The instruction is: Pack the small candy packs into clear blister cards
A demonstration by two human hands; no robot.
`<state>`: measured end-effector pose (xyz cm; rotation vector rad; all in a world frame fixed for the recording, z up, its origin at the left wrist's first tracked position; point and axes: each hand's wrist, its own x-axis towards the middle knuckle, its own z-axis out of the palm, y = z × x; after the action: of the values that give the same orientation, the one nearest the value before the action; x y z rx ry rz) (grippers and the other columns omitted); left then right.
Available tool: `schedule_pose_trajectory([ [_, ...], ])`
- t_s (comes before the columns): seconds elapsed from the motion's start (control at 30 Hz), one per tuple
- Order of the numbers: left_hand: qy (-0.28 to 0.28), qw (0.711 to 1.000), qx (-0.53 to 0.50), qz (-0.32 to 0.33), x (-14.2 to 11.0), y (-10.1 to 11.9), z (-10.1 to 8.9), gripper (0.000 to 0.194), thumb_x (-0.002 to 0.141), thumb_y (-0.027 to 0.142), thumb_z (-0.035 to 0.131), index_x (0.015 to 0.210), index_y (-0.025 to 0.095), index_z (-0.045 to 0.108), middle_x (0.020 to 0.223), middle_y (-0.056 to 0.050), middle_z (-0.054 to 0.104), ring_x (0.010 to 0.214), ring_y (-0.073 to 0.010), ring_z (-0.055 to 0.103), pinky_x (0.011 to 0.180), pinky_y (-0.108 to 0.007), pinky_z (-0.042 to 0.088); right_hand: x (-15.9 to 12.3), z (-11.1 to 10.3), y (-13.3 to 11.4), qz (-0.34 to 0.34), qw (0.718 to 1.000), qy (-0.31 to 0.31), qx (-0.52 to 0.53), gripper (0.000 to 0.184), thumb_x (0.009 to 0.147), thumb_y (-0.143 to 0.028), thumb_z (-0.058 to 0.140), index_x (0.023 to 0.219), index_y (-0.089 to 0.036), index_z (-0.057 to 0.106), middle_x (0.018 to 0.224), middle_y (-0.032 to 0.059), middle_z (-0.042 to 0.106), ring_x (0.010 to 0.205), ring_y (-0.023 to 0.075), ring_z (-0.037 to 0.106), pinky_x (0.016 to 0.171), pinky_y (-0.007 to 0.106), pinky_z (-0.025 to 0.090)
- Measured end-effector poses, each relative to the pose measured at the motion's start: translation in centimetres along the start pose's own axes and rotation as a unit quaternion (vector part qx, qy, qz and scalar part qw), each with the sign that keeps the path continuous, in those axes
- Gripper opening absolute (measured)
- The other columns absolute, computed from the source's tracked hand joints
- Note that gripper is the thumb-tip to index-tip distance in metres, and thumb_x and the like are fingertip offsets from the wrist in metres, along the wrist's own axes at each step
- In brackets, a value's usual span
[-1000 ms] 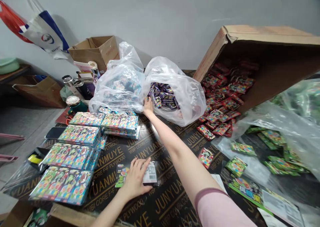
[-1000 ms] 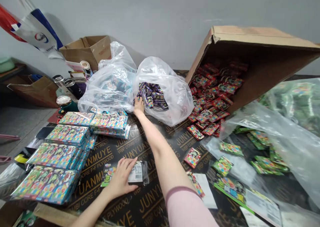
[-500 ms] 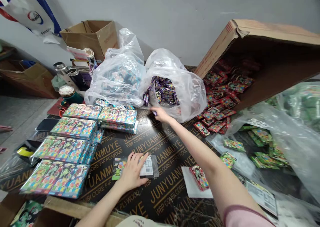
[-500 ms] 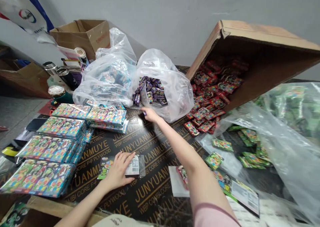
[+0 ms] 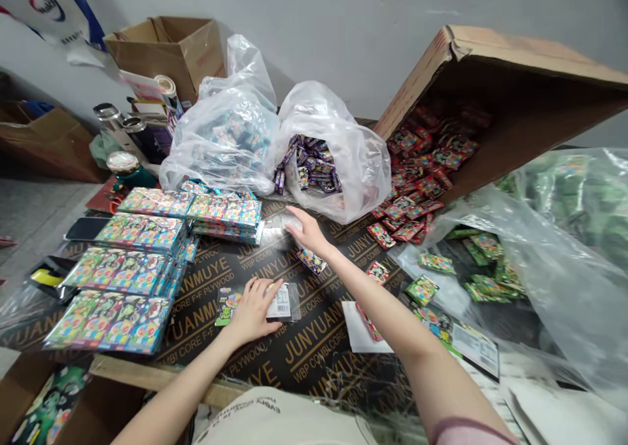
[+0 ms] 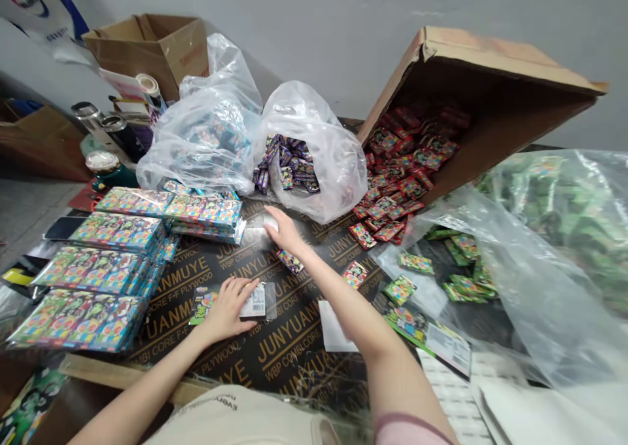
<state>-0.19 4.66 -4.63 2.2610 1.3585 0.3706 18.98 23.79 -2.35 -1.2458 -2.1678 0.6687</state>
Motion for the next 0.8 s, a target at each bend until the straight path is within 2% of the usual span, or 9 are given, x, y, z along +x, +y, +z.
schedule_pose_trajectory([
  [0.07,0.001,1.000,0.003,-0.002,0.1,0.1,0.0,0.094,0.061,0.038,0.075,0.143,0.024,0.032,0.131,-0.012,0.048,0.123,-0.0317,0.042,0.110,-0.054,0.023,5.3,0.7,-0.2,0.061,0.997,0.053,-0.008,0.047,0.089,-0.021,0.044,0.136,-0.018,0.046,0.133,0.0129,0.054,0.125,0.0211,0.049,0.107,0.038,0.035],
  [0.17,0.004,1.000,0.008,-0.006,0.2,0.2,0.1,0.095,0.060,0.040,0.076,0.143,0.025,0.032,0.130,-0.012,0.049,0.123,-0.0327,0.043,0.109,-0.056,0.025,12.0,1.8,-0.5,0.115,0.989,0.090,-0.025,0.058,0.083,-0.020,0.053,0.139,-0.010,0.040,0.136,0.0194,0.048,0.124,0.0270,0.048,0.106,0.040,0.036],
  [0.27,0.005,1.000,0.018,-0.007,0.4,0.3,0.1,0.093,0.060,0.039,0.075,0.142,0.025,0.033,0.131,-0.012,0.049,0.122,-0.0326,0.043,0.108,-0.057,0.027,15.9,3.1,-1.0,0.217,0.967,0.110,-0.072,0.060,0.083,-0.024,0.054,0.140,-0.017,0.036,0.133,0.0177,0.046,0.118,0.0308,0.050,0.097,0.044,0.042],
  [0.33,0.002,1.000,0.023,-0.008,0.6,0.3,0.1,0.091,0.060,0.037,0.075,0.140,0.024,0.036,0.131,-0.012,0.048,0.122,-0.0321,0.043,0.108,-0.057,0.027,17.3,4.0,-1.3,0.278,0.948,0.122,-0.099,0.050,0.089,-0.022,0.042,0.139,-0.020,0.036,0.128,0.0172,0.047,0.114,0.0312,0.052,0.091,0.045,0.045],
  [0.43,-0.006,1.000,0.020,-0.007,0.8,0.3,0.0,0.089,0.058,0.036,0.077,0.137,0.022,0.038,0.131,-0.013,0.049,0.122,-0.0319,0.043,0.109,-0.056,0.027,18.6,4.9,-1.2,0.305,0.937,0.127,-0.110,0.049,0.092,-0.018,0.030,0.142,-0.020,0.028,0.129,0.0202,0.042,0.114,0.0320,0.050,0.086,0.046,0.046],
  [0.53,-0.008,1.000,0.014,-0.007,0.9,0.3,0.0,0.088,0.059,0.037,0.077,0.137,0.022,0.039,0.131,-0.014,0.048,0.122,-0.0320,0.044,0.108,-0.057,0.028,19.3,5.1,-0.9,0.309,0.938,0.108,-0.117,0.049,0.094,-0.023,0.032,0.142,-0.025,0.027,0.129,0.0192,0.038,0.111,0.0312,0.050,0.082,0.043,0.047],
  [0.7,-0.003,1.000,0.013,-0.004,0.9,0.1,0.0,0.088,0.059,0.036,0.078,0.137,0.022,0.039,0.131,-0.014,0.049,0.121,-0.0326,0.044,0.107,-0.057,0.029,19.6,4.5,-0.8,0.294,0.947,0.069,-0.105,0.040,0.094,-0.024,0.031,0.131,-0.025,0.046,0.130,0.0181,0.038,0.116,0.0322,0.048,0.087,0.046,0.046],
  [0.8,0.002,1.000,0.013,-0.001,0.8,0.2,0.0,0.088,0.058,0.036,0.079,0.136,0.022,0.041,0.130,-0.014,0.049,0.121,-0.0329,0.044,0.107,-0.057,0.029,19.6,3.2,-0.5,0.269,0.960,0.037,-0.074,0.039,0.087,-0.025,0.046,0.126,-0.023,0.052,0.133,0.0192,0.040,0.119,0.0341,0.047,0.093,0.051,0.042],
])
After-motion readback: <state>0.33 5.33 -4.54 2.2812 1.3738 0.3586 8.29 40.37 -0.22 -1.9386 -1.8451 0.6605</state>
